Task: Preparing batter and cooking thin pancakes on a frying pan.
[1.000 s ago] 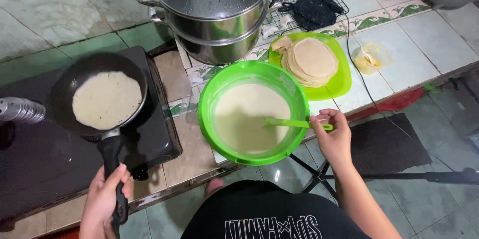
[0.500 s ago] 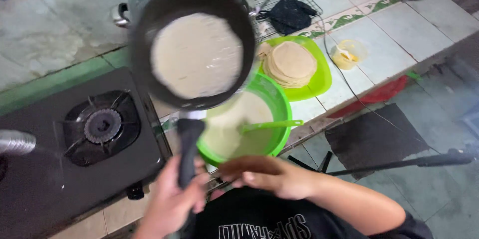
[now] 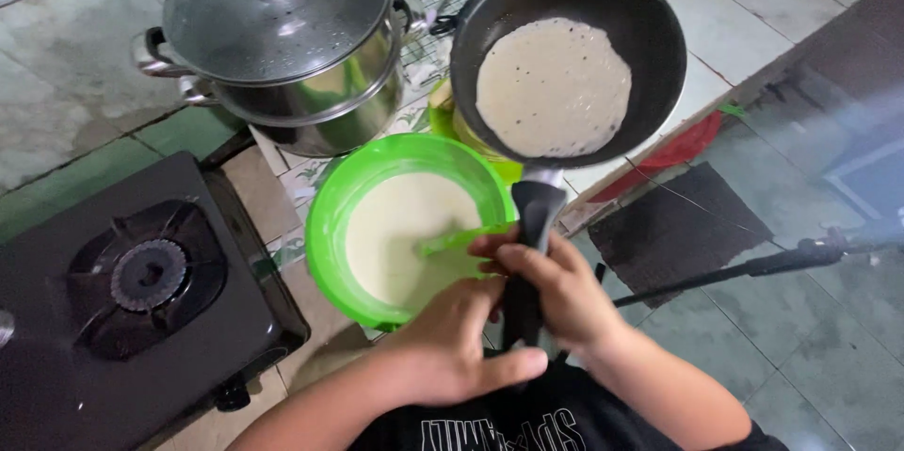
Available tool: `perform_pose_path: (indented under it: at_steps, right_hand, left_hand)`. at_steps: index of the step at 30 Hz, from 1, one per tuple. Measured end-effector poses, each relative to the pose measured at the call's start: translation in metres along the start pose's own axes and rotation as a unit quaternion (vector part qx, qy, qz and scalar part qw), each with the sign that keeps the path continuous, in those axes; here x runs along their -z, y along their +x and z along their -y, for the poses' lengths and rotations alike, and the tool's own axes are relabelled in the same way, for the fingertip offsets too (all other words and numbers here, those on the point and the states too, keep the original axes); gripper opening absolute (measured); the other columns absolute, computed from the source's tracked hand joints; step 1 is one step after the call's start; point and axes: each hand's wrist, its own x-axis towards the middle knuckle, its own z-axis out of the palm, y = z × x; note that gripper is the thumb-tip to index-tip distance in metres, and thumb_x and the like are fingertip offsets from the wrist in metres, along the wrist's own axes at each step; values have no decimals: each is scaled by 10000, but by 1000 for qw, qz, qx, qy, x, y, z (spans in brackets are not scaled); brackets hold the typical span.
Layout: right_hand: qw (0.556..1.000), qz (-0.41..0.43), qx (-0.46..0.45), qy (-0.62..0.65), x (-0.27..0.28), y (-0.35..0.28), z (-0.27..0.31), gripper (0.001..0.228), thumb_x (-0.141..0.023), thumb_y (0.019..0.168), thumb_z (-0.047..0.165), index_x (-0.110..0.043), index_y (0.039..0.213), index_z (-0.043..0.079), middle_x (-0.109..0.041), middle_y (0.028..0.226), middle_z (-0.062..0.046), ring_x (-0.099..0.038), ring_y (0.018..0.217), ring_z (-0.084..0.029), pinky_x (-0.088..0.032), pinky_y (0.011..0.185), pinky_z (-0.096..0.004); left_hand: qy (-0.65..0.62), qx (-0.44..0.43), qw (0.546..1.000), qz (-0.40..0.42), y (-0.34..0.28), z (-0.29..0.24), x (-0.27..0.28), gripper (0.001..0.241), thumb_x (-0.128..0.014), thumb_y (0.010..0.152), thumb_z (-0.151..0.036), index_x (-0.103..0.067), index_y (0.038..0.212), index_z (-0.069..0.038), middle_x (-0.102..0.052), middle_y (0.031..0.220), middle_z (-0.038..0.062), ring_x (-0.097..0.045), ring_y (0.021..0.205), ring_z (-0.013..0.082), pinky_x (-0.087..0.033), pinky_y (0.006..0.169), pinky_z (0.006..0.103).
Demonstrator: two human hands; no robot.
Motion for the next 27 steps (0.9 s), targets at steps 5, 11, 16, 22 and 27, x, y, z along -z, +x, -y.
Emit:
perform_pose_path:
  at_steps: [5, 11, 16, 22, 27]
  right_hand:
    - [993, -116, -14, -12, 77, 31, 11, 167, -594, 914, 97, -608, 1042, -10, -728, 975, -143, -756, 834, -238, -640, 749, -377]
    - [944, -164, 36, -285, 156, 65, 39, 190, -640, 988, 182, -525, 997, 32, -604, 724, -76, -586, 586, -184, -512, 552, -364]
    - [714, -250, 79, -649, 213, 105, 38, 393, -718, 940, 317, -556, 957, -41, -684, 752, -226, -679, 672, -342, -546, 654, -460]
    - [583, -247, 97, -768, 218, 134, 25, 383, -693, 900, 280, -525, 1083, -12, -688, 792, -269, -679, 734, -472, -549, 676, -558]
    - [554, -226, 100, -795, 231, 149, -11, 360, -681, 887, 241, -503, 1091, 4, -699, 802, -239, -693, 740, -452, -563, 669, -550]
  left_hand:
    - [-17, 37, 998, 58, -35, -5, 46, 329, -729, 908, -342, -674, 1044, -48, -745, 988, 108, -725, 967, 218, -550, 886, 337]
    - [-72, 112, 979, -154, -119, 57, 77, 312, -683, 875, -183, -689, 1150, -36, -783, 974, 87, -717, 891, 138, -545, 799, 313]
    - [-67, 169, 937, -299, -168, 109, 75, 277, -630, 894, -87, -686, 1143, 19, -783, 930, 147, -727, 902, 166, -514, 844, 307]
    - [-125, 149, 897, -398, -215, 141, 83, 306, -555, 964, -65, -640, 1233, 54, -767, 949, 191, -708, 918, 188, -509, 851, 300]
    - [-120, 209, 870, -429, -244, 160, 88, 302, -530, 987, -70, -643, 1237, 54, -769, 941, 215, -666, 819, 159, -486, 734, 291]
